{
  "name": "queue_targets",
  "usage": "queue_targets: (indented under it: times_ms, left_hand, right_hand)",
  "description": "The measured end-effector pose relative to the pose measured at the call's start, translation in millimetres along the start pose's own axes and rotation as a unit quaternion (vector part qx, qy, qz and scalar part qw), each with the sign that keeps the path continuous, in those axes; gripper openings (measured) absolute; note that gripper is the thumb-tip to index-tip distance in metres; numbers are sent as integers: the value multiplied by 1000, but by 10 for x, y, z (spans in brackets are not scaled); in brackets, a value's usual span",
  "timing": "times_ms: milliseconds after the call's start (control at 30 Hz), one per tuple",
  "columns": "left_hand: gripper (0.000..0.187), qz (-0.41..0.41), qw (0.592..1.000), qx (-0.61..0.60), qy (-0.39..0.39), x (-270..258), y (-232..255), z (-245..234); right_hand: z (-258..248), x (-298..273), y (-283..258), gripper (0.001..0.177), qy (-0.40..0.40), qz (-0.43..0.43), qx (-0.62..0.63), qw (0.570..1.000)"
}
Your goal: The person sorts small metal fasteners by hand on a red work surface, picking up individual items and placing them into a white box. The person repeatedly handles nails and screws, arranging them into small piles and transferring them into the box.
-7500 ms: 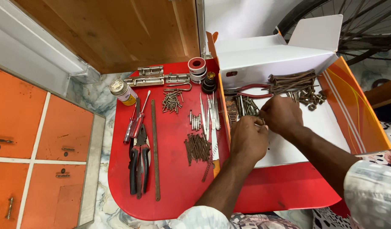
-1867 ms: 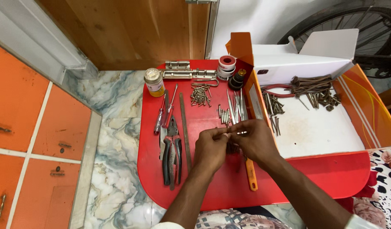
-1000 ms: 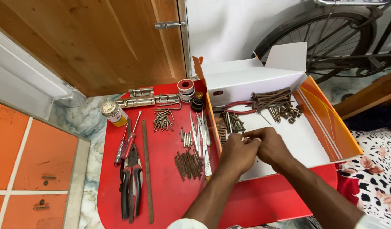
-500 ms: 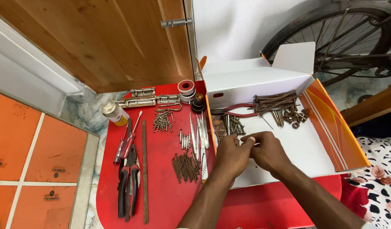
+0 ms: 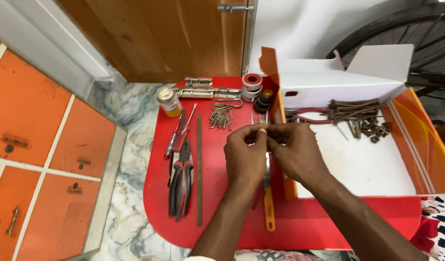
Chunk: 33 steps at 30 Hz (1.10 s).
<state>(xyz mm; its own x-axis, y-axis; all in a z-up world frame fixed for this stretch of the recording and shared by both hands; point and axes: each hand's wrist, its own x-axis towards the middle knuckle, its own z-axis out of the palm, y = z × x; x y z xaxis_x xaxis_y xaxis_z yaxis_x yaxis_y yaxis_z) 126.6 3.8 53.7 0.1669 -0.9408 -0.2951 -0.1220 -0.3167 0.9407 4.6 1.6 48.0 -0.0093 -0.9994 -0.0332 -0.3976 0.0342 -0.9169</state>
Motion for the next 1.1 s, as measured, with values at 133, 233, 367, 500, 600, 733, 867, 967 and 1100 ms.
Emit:
queue_targets:
  times_ms: [133,233,367,500,600,733,867,967,1100]
  left_hand:
    - [26,-34,997,66,-18,121,-404,-246]
    - [30,-64,987,137,-60,138,-720,-369]
    - [34,-23,985,137,-102,127,-960,-437]
    - [34,-39,977,152,-141,157,-960,-478]
    - [33,-39,977,151,-147,173,-872,-518]
    - [32,-46,977,142,-153,160,-734,-522]
    - [31,-67,976,143,-151,179,-600,-452]
    - [31,-33,982,154,-108,156,-515,-385]
    - [31,-26,987,126,-99,103,-335,-302]
  right_hand:
    - [420,-86,183,22,-64,70,-221,971]
    - [681,-156,313,15,-44,86,-256,962]
    - [780,-99,422,12,-43,99,-313,944]
    - [804,-61,490,26,16,55,-244,968]
    - [741,-100,491,22,14,112,-182,977]
    - [619,-174,411,25,11,135,-112,984]
    - [554,-256,259,24,-1,205,-75,976]
    - [491,-265,169,26,1,166,-131,977]
    - [313,-245,101,28,14,41,-82,996]
